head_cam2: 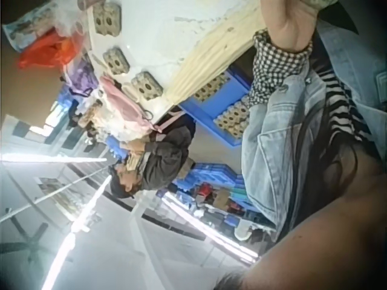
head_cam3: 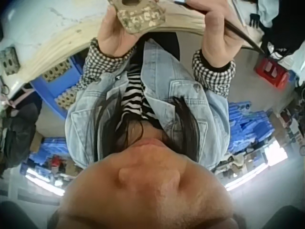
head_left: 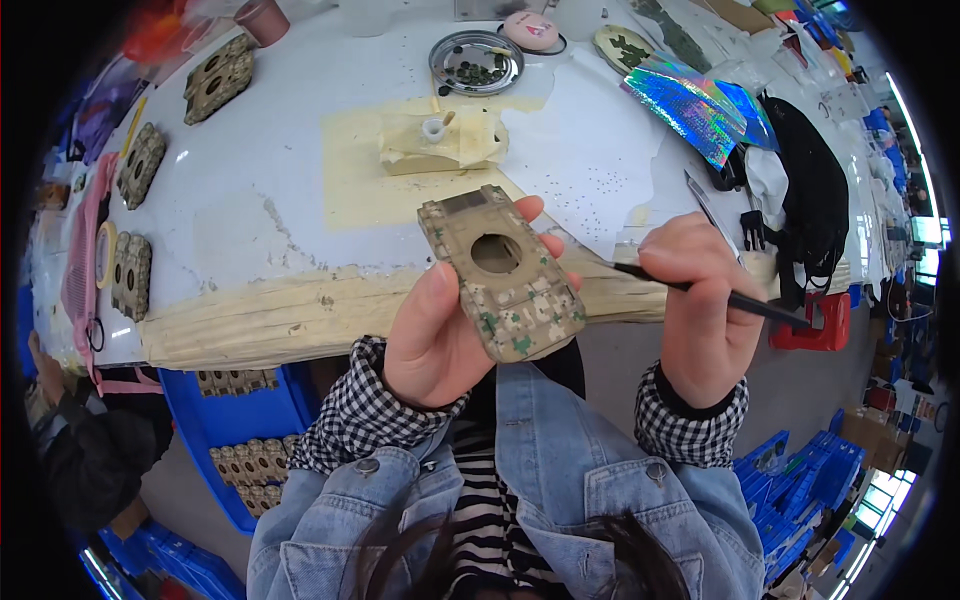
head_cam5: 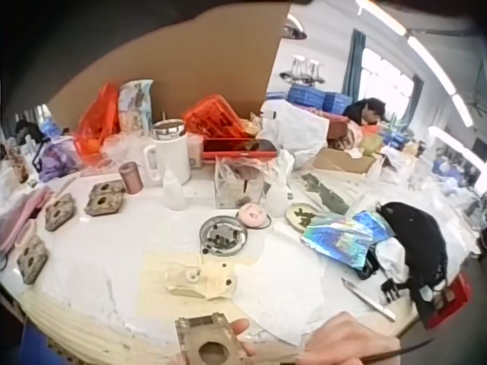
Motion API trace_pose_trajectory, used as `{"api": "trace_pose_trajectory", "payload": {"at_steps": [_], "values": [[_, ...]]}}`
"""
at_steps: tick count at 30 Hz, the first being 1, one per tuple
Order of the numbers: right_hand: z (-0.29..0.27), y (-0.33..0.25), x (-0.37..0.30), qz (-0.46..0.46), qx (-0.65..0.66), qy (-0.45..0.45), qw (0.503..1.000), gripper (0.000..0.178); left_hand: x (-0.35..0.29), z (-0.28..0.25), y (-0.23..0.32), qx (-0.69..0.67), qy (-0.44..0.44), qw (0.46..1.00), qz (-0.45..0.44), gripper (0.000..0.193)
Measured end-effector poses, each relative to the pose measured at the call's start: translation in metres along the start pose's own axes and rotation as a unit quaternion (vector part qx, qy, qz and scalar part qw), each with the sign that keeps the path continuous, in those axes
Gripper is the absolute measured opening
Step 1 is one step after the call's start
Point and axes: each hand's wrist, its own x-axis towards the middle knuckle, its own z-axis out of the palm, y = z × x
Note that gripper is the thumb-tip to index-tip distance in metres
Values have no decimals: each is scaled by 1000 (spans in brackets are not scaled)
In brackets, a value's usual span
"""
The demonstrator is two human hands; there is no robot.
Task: Assembling and detailing toy tank models at a workbench.
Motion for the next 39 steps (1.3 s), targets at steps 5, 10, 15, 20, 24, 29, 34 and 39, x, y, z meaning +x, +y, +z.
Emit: {"api": "trace_pose_trajectory", "payload": {"at_steps": [5, 10, 15, 20, 24, 29, 34, 39], "values": [[23, -14, -3, -39, -14, -53, 998, 26, -7, 4, 8, -3, 11, 999, -42, 71], [35, -20, -5, 13, 4, -86, 996, 23, -11, 3, 10, 19, 9, 999, -30, 69], [43, -22, -7, 27, 25, -71, 997, 20, -15, 5, 10, 6, 7, 1000, -17, 65], [45, -23, -8, 30, 23, -71, 997, 20, -17, 6, 10, 13, 16, 1000, -19, 64], [46, -24, -9, 26, 18, -70, 997, 20, -19, 4, 10, 6, 16, 1000, -17, 63], [48, -22, -10, 21, 20, -68, 997, 20, -20, 3, 11, 4, 11, 1000, -12, 63], [48, -22, -10, 15, 2, -70, 997, 19, -20, 3, 11, 3, 12, 1000, -12, 63], [48, -22, -10, 11, 0, -72, 997, 19, -20, 2, 10, 2, 7, 1000, -9, 64]]}}
